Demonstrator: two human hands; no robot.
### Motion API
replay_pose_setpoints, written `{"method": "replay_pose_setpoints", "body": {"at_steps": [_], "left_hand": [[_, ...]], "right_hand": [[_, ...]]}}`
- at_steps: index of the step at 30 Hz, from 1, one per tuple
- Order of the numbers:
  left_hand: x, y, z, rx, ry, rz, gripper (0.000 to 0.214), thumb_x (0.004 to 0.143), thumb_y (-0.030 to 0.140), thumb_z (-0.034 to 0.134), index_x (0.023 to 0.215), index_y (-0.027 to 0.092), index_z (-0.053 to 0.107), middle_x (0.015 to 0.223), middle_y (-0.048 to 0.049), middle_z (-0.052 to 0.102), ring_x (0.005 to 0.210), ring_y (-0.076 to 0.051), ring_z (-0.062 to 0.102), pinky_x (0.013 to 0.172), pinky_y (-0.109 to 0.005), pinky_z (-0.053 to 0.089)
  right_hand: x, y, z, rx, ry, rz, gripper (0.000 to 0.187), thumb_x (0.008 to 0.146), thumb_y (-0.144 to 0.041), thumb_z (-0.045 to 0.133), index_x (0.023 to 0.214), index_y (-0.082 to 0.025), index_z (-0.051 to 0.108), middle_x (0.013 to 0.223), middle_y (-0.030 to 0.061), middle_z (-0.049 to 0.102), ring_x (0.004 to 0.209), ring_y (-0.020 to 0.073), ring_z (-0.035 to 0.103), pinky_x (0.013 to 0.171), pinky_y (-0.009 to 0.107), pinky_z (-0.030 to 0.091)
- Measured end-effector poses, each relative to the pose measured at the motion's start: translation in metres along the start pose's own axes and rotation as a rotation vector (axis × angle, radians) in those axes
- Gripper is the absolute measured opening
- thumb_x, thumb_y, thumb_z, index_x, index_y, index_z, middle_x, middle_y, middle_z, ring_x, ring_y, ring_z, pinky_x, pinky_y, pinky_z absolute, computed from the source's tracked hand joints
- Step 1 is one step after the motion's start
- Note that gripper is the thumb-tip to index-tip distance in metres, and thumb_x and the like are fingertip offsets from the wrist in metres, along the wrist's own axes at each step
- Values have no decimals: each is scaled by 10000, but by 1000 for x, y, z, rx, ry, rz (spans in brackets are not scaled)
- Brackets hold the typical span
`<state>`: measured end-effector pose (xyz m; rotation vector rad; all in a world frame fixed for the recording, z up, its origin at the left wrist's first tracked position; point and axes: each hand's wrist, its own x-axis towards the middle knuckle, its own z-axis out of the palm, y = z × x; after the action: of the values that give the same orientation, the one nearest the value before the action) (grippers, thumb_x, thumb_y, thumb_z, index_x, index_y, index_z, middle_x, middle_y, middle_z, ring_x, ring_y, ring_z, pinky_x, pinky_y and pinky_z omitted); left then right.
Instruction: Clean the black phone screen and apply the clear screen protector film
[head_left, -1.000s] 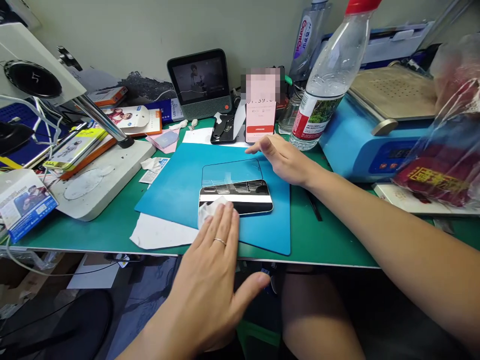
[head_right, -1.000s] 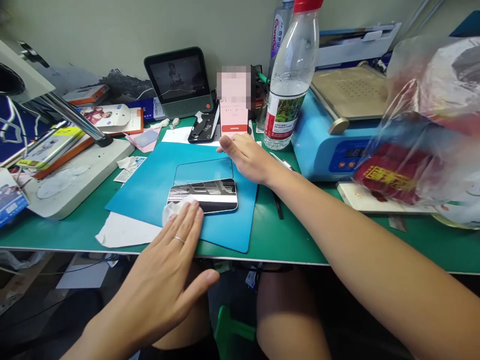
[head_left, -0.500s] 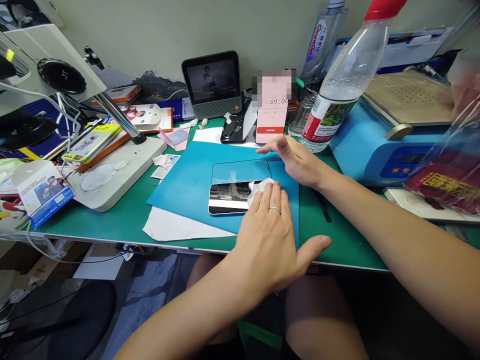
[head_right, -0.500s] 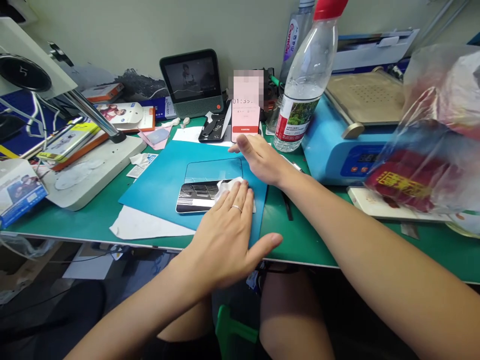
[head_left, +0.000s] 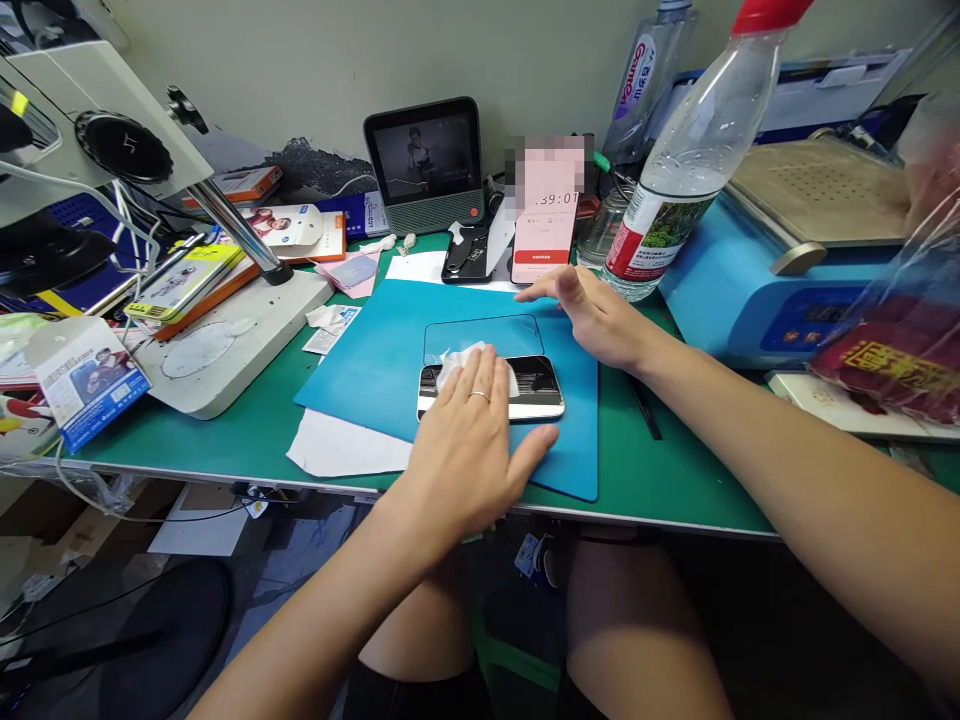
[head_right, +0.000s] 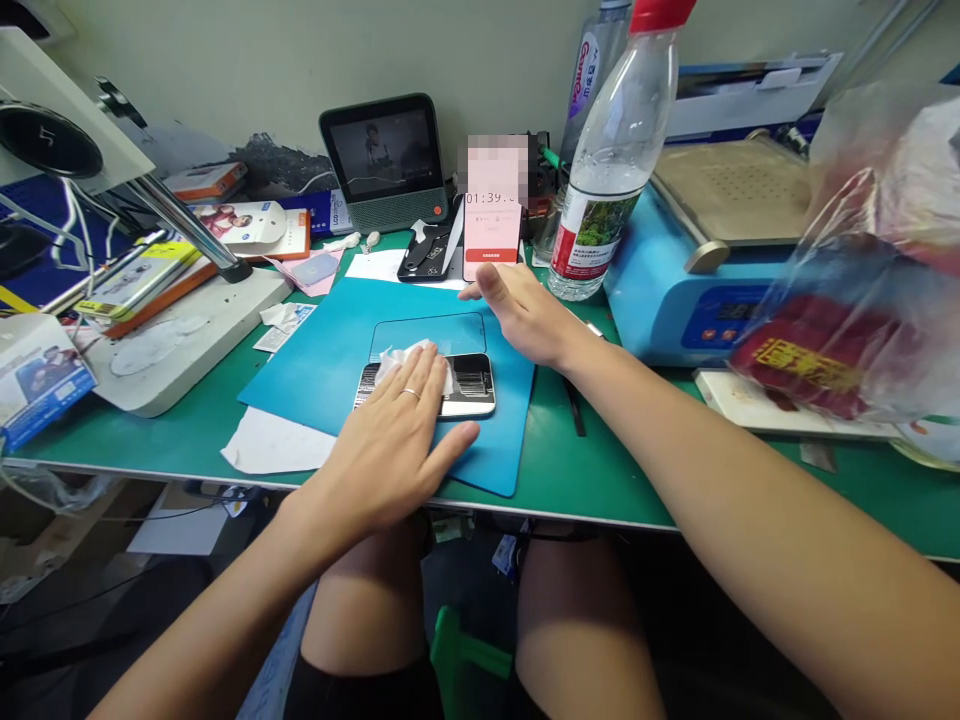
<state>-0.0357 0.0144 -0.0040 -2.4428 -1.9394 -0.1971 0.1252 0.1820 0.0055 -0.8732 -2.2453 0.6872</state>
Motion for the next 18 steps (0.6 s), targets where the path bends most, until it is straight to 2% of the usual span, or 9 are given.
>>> {"method": "replay_pose_setpoints", "body": {"at_steps": [5, 8, 13, 18], "left_hand": [[-26, -35, 3, 71, 38, -82, 862, 1085, 614, 232, 1596, -69, 350, 1679, -300, 306, 1600, -370, 264, 1296, -537, 302], [-44, -45, 4, 90, 73, -123, 852, 1090, 607, 185, 1605, -55, 333, 1684, -290, 310, 1601, -375, 255, 1275, -566, 337], [-69, -37, 2, 75, 69, -116, 767, 1111, 546, 207, 1617, -19, 324, 1705, -262, 280, 1620, -360, 181, 1267, -593, 347], [-79, -26, -2, 64, 89, -73, 687, 1112, 499, 276, 1615, 39, 368, 1707, -214, 312, 1618, -326, 221, 1277, -553, 357]], "right_hand": [[1, -1, -1, 0, -4, 23, 1095, 845, -930, 12, 1082, -237, 825, 1274, 130, 742, 1316, 345, 591, 1219, 537, 352], [0, -2, -1, 0, -9, 22, 1081, 865, -910, 12, 1109, -228, 814, 1289, 136, 736, 1319, 347, 585, 1209, 550, 359], [0, -4, 0, 16, -22, 35, 1027, 893, -886, 53, 1111, -218, 801, 1289, 140, 725, 1314, 359, 588, 1199, 568, 366], [0, -3, 0, 39, -34, 46, 1021, 875, -901, 59, 1083, -219, 790, 1277, 133, 732, 1331, 363, 582, 1214, 563, 361]]}}
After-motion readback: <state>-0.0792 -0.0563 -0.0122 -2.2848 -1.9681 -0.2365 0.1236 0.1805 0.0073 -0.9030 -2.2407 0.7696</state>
